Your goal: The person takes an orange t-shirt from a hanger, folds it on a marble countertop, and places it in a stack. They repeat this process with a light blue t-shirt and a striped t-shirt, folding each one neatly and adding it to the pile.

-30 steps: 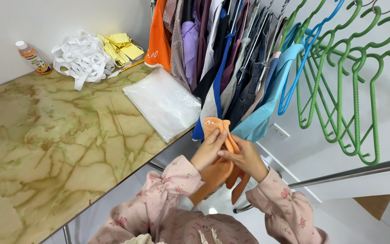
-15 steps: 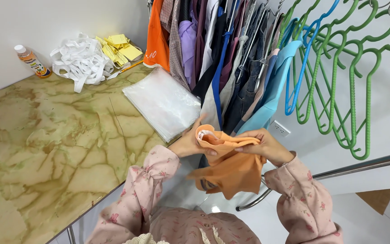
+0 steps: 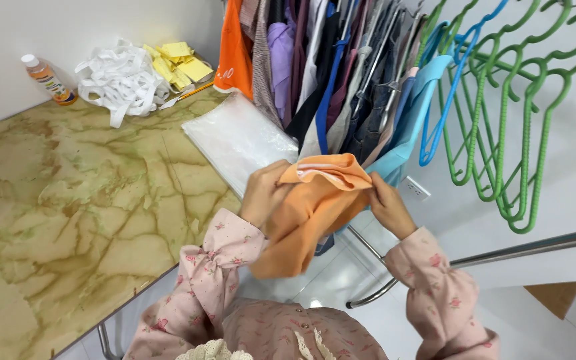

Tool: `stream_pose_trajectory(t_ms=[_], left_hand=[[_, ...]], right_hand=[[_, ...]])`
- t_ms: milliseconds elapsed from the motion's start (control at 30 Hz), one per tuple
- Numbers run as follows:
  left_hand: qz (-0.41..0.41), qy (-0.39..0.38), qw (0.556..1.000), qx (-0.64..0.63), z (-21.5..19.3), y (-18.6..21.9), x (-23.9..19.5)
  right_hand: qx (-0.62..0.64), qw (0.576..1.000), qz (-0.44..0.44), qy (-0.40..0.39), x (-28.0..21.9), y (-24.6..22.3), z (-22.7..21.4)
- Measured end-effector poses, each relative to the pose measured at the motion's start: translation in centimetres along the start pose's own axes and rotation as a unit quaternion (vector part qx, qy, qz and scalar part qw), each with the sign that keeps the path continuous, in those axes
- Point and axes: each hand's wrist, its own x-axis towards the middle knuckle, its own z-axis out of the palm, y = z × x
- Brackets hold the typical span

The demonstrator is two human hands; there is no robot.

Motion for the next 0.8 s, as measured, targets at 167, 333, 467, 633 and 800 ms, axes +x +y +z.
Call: stream_pose_trajectory(t_ms=[167, 333, 467, 633, 800], left_hand=[[-0.005, 0.038, 0.987, 0.156, -4.2, 1.3, -2.7], [-0.046, 0.087, 0.991, 0.091, -7.8, -0.5, -5.2], [-0.232, -0.062, 0.970, 0.038, -10.8, 0.2, -7.2], [-0.281, -0.021, 0.958, 0.049, -12.1, -4.8, -12.4], [-0.267, 0.103, 0.957, 0.055, -15.4, -4.7, -16.0]], right_hand=[[-0.111, 0.978, -0.125, 0.123, 1.7, -4.4, 1.6], [-0.050, 0.978, -0.201, 0.037, 5.8, -6.5, 1.8], [0.007, 0.979, -0.113, -0.168, 7.1, -9.5, 1.7], [-0.069, 0.976, -0.128, -0.162, 8.1, -6.7, 6.6], [-0.101, 0.958, -0.131, -0.235, 8.6, -9.6, 11.0]])
